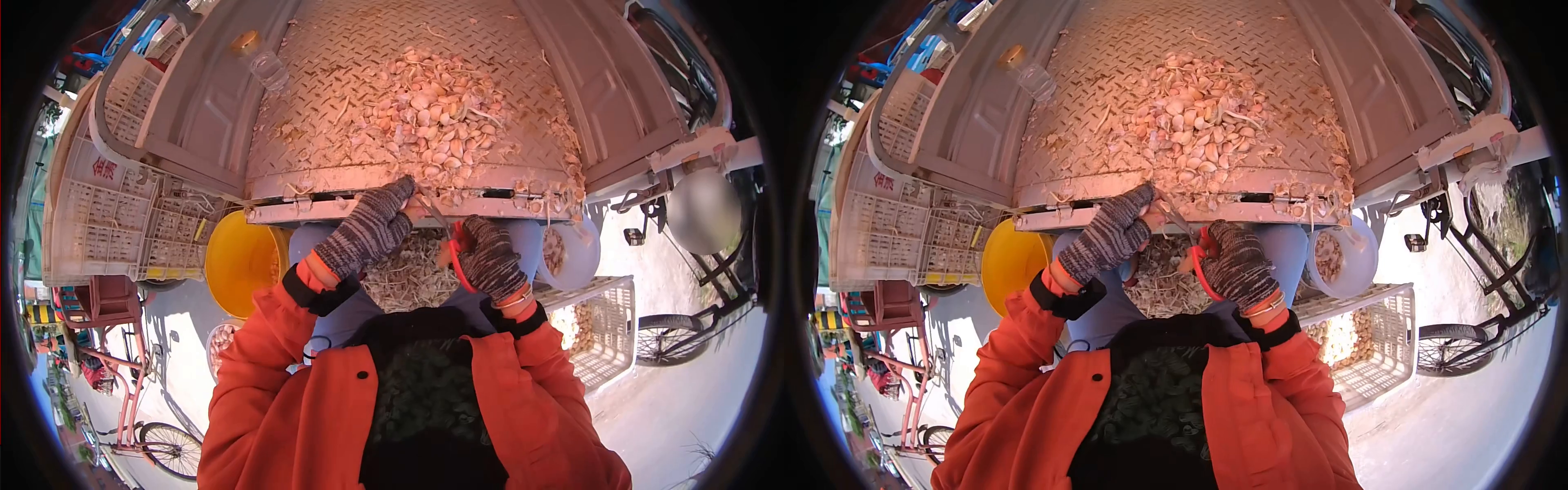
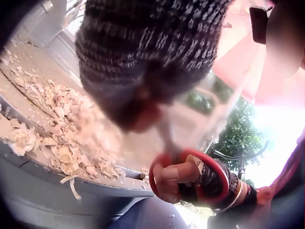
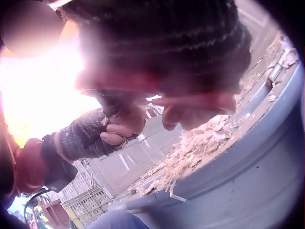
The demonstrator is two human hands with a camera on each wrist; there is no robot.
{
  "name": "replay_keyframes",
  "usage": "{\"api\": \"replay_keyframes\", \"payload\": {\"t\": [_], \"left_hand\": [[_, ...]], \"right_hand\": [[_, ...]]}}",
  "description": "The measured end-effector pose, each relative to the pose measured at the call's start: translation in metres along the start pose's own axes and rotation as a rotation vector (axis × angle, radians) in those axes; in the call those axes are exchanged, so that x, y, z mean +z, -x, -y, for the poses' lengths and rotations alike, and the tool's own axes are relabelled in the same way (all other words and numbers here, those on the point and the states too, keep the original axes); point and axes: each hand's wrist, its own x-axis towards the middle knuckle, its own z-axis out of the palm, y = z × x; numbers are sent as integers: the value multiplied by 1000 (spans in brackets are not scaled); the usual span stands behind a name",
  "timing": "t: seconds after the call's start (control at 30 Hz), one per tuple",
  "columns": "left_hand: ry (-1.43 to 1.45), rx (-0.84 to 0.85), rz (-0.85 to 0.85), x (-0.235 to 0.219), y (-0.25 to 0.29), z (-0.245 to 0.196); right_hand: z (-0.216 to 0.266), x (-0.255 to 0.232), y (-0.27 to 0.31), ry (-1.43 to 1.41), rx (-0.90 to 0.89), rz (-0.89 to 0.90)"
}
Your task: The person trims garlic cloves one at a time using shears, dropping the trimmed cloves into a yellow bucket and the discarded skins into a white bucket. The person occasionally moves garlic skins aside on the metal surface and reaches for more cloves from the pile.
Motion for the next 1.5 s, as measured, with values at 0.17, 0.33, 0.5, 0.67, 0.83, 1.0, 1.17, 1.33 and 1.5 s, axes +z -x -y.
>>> {"api": "replay_keyframes", "payload": {"t": [0.17, 0.33, 0.5, 0.67, 0.83, 1.0, 1.17, 1.33, 1.5], "left_hand": [[-145, 309, -82, 16, 32, 17], [739, -450, 157, -4, 32, -4], [1397, -401, -139, -47, -32, 63], [-291, -286, -131, -64, -85, 74], [-793, 187, -141, -70, -91, 109], [-769, -131, 172, -72, -100, 83], [-489, 3, -210, -97, -73, 98], [961, -255, -282, -112, 3, 97], [1360, -74, -280, -85, 24, 105]], "right_hand": [[-13, 19, 53, -341, 229, 171], [13, 0, 59, -1248, 765, 389], [-35, 10, 54, -364, 354, 236], [-26, 16, 26, -246, 329, 274], [-5, 5, -75, -44, 77, -28], [15, 32, -173, 257, -140, 5], [6, 80, -195, 399, -187, 146], [11, 106, -194, 687, -293, 261], [18, 108, -206, 806, -289, 403]]}}
